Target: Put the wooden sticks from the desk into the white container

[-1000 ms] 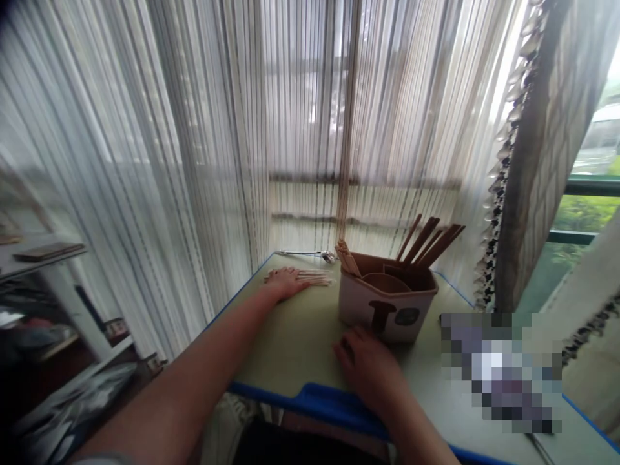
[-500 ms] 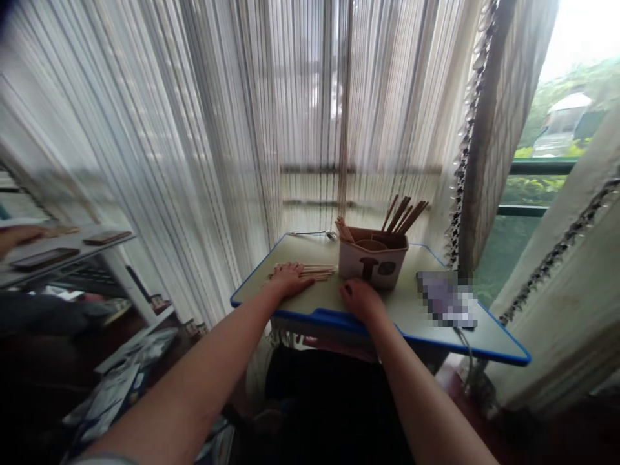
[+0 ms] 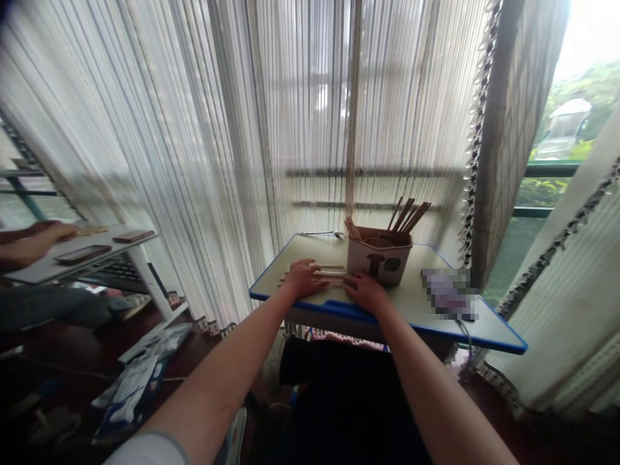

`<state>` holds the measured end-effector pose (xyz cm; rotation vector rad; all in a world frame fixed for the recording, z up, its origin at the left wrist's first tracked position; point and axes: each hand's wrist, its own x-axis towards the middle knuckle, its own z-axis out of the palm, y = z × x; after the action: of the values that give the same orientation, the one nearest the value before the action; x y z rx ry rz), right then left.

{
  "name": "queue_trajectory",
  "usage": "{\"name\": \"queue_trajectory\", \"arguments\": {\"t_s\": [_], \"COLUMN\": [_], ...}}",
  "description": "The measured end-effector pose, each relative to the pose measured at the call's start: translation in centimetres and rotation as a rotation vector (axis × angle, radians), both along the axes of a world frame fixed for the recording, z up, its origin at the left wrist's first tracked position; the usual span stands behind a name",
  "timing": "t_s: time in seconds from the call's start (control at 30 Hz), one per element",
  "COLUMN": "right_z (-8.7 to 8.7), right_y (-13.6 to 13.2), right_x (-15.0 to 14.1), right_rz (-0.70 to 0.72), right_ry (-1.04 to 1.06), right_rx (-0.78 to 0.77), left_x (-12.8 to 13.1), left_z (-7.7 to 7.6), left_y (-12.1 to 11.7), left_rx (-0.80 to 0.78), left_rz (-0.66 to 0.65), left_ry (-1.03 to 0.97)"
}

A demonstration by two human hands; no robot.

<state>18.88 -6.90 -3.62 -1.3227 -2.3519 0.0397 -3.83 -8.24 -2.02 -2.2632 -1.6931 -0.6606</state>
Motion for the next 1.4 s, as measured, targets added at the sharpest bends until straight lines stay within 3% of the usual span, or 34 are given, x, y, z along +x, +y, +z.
{"name": "queue_trajectory", "arguments": {"t_s": [0.3,0.67,0.83,0.97,1.13,1.27,1.4], "right_z": [0.1,0.5,0.9,1.1,1.6,1.8,1.6], "right_y": [-0.7,-1.2,-1.6,-2.0,-2.7,-2.8,-2.5], "right_x": [0.2,0.8,0.8,0.7,0.8,1.2,1.9], "right_rz": [-0.024,-0.273,-0.282,-0.174,-0.100,-0.092,-0.224], "right_ry": [0.077,0.434,0.481,0.513,0.533,0.804,1.067], "right_rx": [0.062,0.294,0.247,0.142,0.092,0.223,0.306], "left_x": [-0.2,0.0,0.2,0.9,3.8,8.1,11.2], "left_z": [0.1,0.5,0.8,1.1,1.5,1.7,1.5], "left_y": [-0.6,-0.9,-1.0,-1.3,-1.5,-1.2,-0.6], "left_rx": [-0.016,0.018,0.027,0.145,0.212,0.298,0.254], "left_rz": [-0.120,-0.181,-0.179,-0.201,-0.305,-0.311,-0.374], "left_ry": [-0.052,-0.057,-0.022,-0.008,0.210,0.265,0.187]}}
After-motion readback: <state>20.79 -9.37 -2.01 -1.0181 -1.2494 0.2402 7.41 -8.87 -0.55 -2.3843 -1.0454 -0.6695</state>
